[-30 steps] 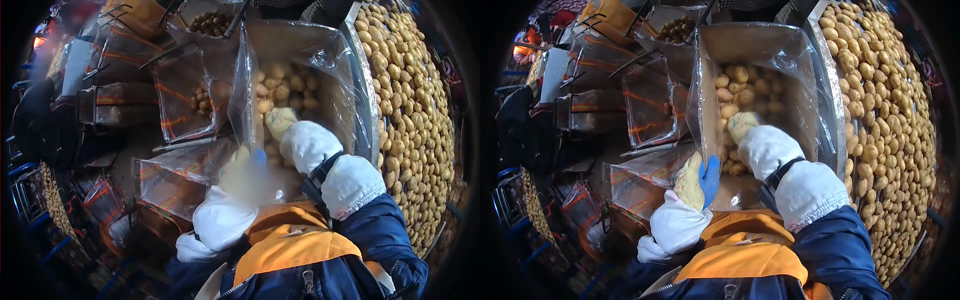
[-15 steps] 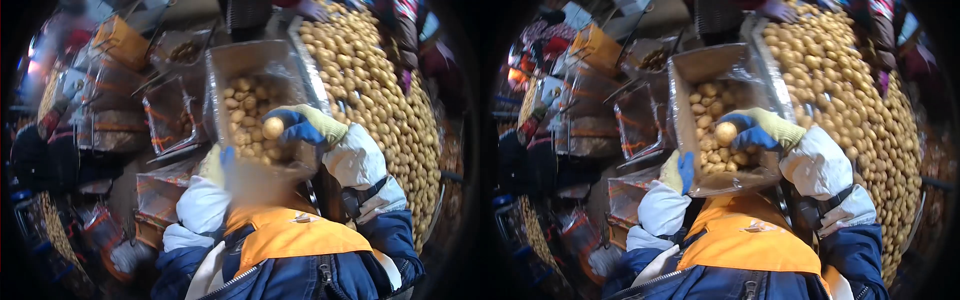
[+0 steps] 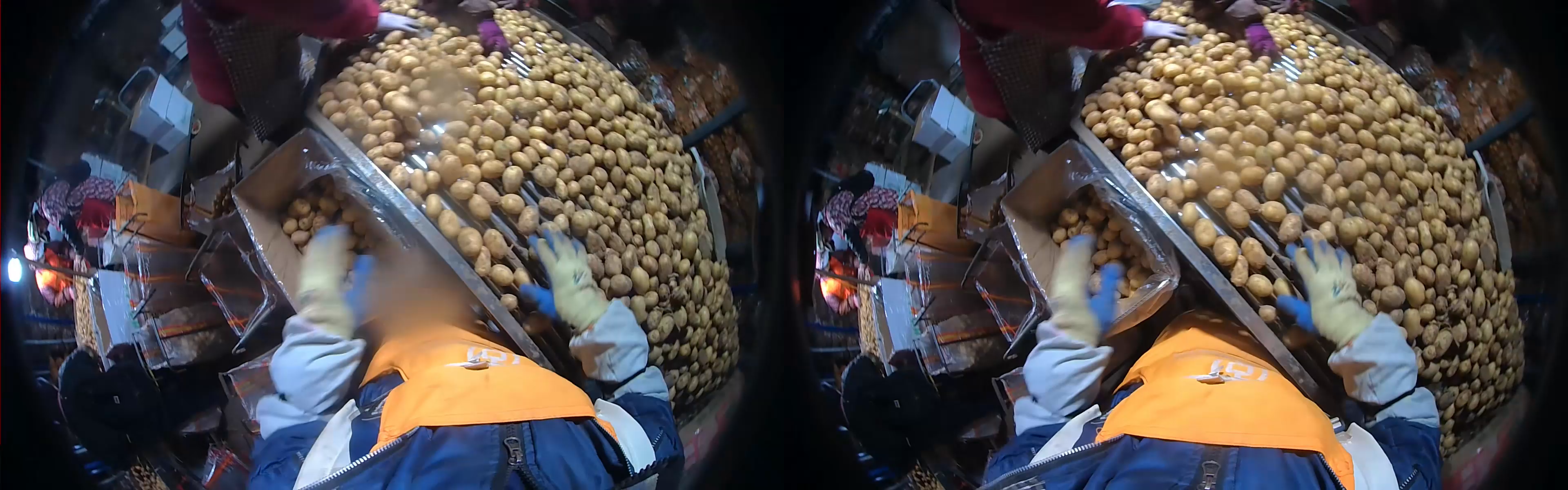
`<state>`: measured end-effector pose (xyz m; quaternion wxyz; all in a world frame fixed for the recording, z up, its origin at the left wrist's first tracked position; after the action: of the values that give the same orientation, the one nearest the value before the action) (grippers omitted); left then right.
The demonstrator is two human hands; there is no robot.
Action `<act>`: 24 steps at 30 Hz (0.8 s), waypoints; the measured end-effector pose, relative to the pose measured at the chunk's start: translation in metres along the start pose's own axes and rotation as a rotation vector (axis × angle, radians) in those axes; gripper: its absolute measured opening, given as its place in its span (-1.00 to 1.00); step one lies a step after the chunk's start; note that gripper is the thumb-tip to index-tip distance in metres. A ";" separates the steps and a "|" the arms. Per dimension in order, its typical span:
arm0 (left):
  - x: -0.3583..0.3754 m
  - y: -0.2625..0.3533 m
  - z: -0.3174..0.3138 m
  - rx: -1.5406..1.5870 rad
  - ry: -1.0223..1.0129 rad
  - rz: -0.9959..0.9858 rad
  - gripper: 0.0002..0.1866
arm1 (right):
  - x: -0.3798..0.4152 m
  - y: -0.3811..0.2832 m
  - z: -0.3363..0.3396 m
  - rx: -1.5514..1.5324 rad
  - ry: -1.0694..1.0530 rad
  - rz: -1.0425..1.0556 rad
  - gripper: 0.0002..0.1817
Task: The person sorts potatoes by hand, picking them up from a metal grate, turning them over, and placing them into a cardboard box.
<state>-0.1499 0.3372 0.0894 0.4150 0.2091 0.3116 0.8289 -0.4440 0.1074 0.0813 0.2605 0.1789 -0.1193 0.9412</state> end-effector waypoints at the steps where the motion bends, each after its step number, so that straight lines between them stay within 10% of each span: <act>1: -0.014 0.030 -0.021 -0.265 -0.208 -0.246 -0.40 | 0.014 -0.002 -0.011 0.039 -0.044 0.005 -0.06; 5: -0.026 0.081 -0.150 -0.434 -0.411 -0.671 -0.42 | 0.017 -0.007 -0.041 0.088 -0.047 0.038 -0.11; 24: -0.294 0.031 -0.103 -0.696 -0.473 0.018 -0.26 | -0.235 -0.016 0.047 0.112 0.293 0.219 -0.48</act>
<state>-0.0621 0.0467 0.0104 0.5135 0.2437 -0.0926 0.8175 -0.2345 0.0011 0.0325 0.1606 0.0400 -0.0465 0.9851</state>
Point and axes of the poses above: each hand's wrist, its own x-axis away from the middle knuckle, its own z-axis out of the back of the hand, y = z × x, the point moved 5 cm from there along -x, towards the middle knuckle, and after that the axes turned 14 degrees about -y, right-handed, at the moved point
